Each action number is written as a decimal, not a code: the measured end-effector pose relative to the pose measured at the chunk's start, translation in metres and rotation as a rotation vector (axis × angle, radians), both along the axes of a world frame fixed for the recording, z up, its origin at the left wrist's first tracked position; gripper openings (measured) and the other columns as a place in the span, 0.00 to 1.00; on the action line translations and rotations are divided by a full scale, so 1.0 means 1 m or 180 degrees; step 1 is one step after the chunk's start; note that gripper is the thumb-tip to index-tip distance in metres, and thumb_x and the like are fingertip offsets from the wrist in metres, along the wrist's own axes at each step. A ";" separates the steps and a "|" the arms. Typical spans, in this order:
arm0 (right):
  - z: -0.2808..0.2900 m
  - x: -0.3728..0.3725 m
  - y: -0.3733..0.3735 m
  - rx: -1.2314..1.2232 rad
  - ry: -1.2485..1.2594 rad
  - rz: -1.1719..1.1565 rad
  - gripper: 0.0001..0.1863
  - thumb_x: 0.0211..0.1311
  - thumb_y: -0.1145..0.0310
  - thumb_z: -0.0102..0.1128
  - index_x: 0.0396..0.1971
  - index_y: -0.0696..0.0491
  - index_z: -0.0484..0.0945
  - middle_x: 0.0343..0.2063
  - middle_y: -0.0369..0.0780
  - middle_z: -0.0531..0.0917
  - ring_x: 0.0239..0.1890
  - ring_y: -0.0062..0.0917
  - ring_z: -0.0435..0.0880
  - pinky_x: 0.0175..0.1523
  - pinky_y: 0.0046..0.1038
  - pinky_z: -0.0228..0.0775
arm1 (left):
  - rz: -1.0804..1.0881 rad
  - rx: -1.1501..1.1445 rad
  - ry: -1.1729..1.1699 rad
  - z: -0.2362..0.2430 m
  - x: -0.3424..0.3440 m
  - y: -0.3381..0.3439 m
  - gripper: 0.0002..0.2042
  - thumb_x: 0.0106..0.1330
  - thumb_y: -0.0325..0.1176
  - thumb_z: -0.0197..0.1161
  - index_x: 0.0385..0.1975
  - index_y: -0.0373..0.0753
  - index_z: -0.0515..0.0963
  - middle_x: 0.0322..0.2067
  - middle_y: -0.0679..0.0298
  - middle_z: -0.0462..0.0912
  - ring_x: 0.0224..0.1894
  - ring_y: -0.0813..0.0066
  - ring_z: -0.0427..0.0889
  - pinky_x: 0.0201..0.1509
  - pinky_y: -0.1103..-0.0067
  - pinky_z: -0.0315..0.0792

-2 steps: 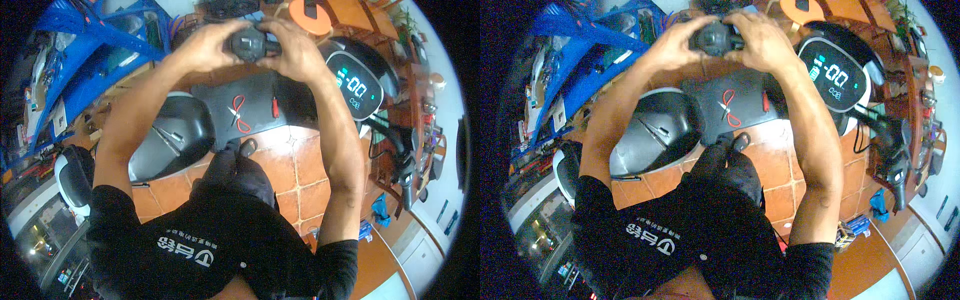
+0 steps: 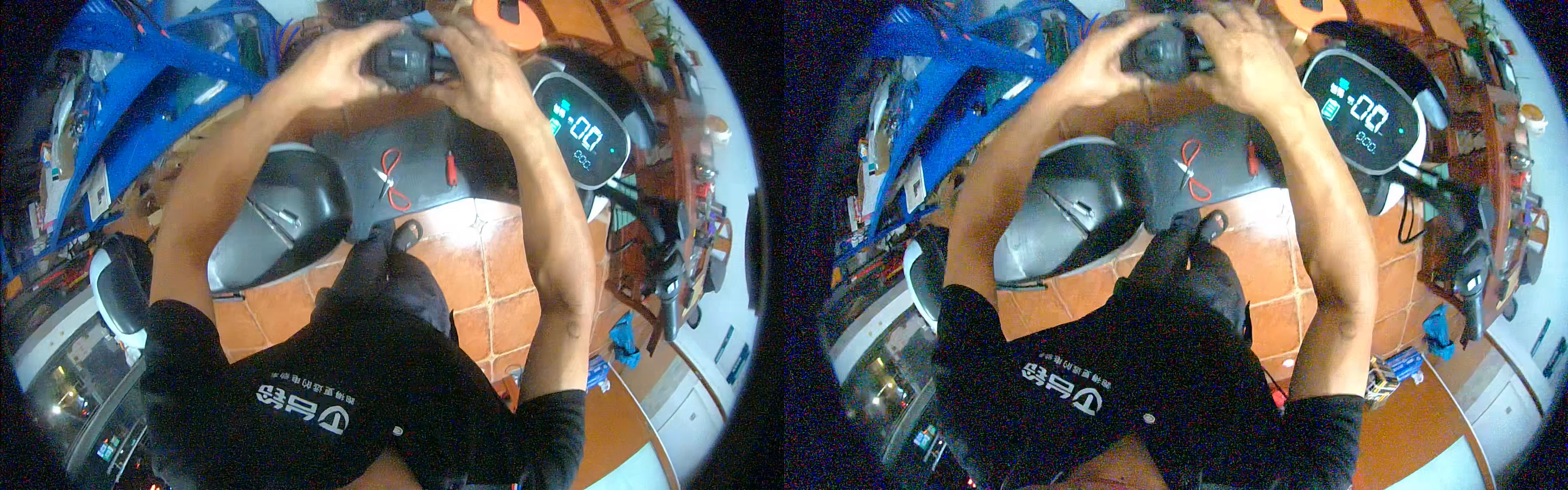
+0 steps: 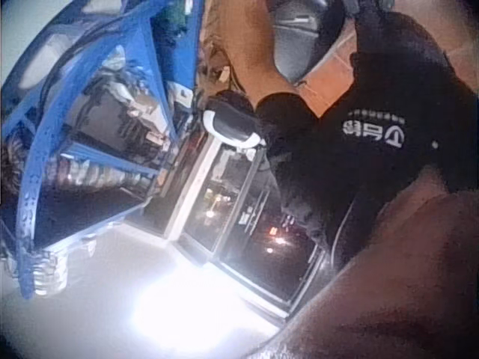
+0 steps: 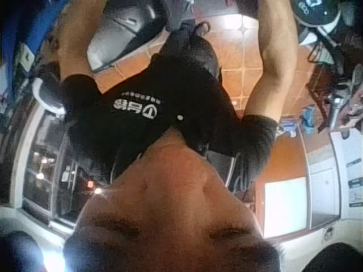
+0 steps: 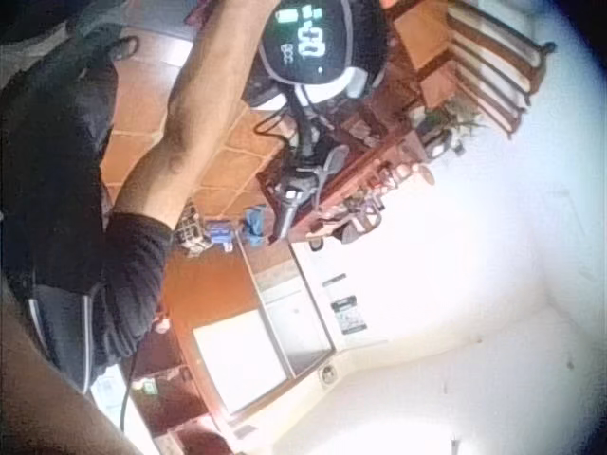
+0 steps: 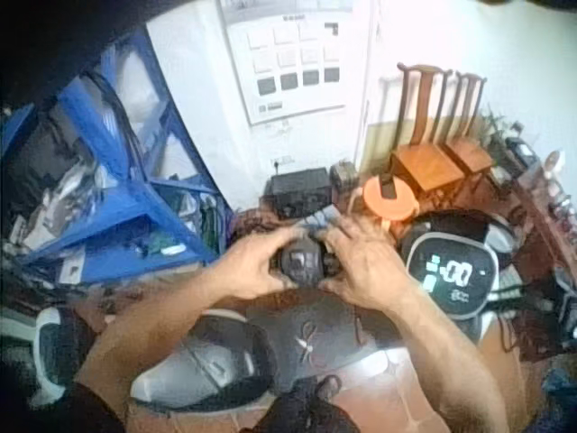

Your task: The person uses a screwdriver to tighten screws on the scooter's handlebar assembly and throttle housing. They repeatedly adjust and secure components on the left and right handlebars, then move to the scooter seat area to continue tightening fasteners.

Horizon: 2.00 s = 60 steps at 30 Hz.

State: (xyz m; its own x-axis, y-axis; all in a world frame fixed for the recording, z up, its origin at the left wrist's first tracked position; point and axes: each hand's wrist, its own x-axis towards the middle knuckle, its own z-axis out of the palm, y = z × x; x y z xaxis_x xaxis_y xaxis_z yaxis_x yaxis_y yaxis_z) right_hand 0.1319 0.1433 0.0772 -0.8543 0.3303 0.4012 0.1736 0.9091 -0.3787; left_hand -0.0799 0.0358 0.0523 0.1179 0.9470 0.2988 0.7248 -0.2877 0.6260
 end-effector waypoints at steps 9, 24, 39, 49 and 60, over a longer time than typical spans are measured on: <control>-0.138 0.142 -0.112 -0.2069 0.0326 -0.1120 0.13 0.52 0.75 0.65 0.39 0.57 0.77 0.38 0.43 0.81 0.38 0.28 0.81 0.44 0.27 0.73 | 0.0377 -0.0831 -0.0391 0.034 0.025 -0.011 0.32 0.50 0.25 0.71 0.55 0.34 0.62 0.46 0.54 0.78 0.48 0.73 0.74 0.53 0.77 0.68; -0.160 0.139 -0.227 -0.2792 -0.0525 -0.0591 0.12 0.53 0.72 0.65 0.38 0.57 0.77 0.34 0.46 0.81 0.36 0.38 0.81 0.42 0.31 0.74 | 0.0875 0.0042 0.0922 0.014 0.027 -0.008 0.28 0.47 0.40 0.69 0.48 0.36 0.69 0.40 0.49 0.79 0.42 0.50 0.81 0.47 0.61 0.74; -0.087 0.380 -0.402 -0.3273 -0.1250 -0.2610 0.13 0.59 0.70 0.62 0.41 0.60 0.76 0.33 0.45 0.83 0.34 0.25 0.82 0.39 0.26 0.75 | 0.0195 -0.0470 0.1494 0.070 0.062 -0.011 0.26 0.47 0.36 0.68 0.49 0.43 0.72 0.41 0.54 0.80 0.46 0.54 0.80 0.47 0.61 0.75; -0.066 0.532 -0.374 -0.3263 -0.1289 -0.3144 0.20 0.58 0.56 0.59 0.43 0.55 0.79 0.40 0.49 0.83 0.42 0.39 0.83 0.49 0.36 0.75 | 0.1052 -0.0449 0.1794 0.094 0.098 -0.031 0.41 0.46 0.32 0.71 0.64 0.41 0.61 0.57 0.46 0.72 0.59 0.50 0.71 0.60 0.65 0.67; -0.078 0.703 -0.210 -0.2711 -0.0497 -0.3438 0.19 0.55 0.62 0.61 0.42 0.59 0.78 0.39 0.49 0.82 0.39 0.38 0.83 0.46 0.35 0.75 | 0.0408 -0.2376 -0.0131 -0.024 0.351 -0.071 0.11 0.55 0.27 0.64 0.37 0.32 0.78 0.30 0.58 0.83 0.35 0.71 0.81 0.40 0.76 0.75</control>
State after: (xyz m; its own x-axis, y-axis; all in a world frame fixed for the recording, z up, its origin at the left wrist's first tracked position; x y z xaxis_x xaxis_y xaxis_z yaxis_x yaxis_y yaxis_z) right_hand 0.8347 -0.0668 -0.0006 -0.0374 0.9427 -0.3315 0.7281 -0.2015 -0.6552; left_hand 0.2715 -0.0351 0.0278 -0.0041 0.9050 -0.4253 0.6960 0.3080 0.6487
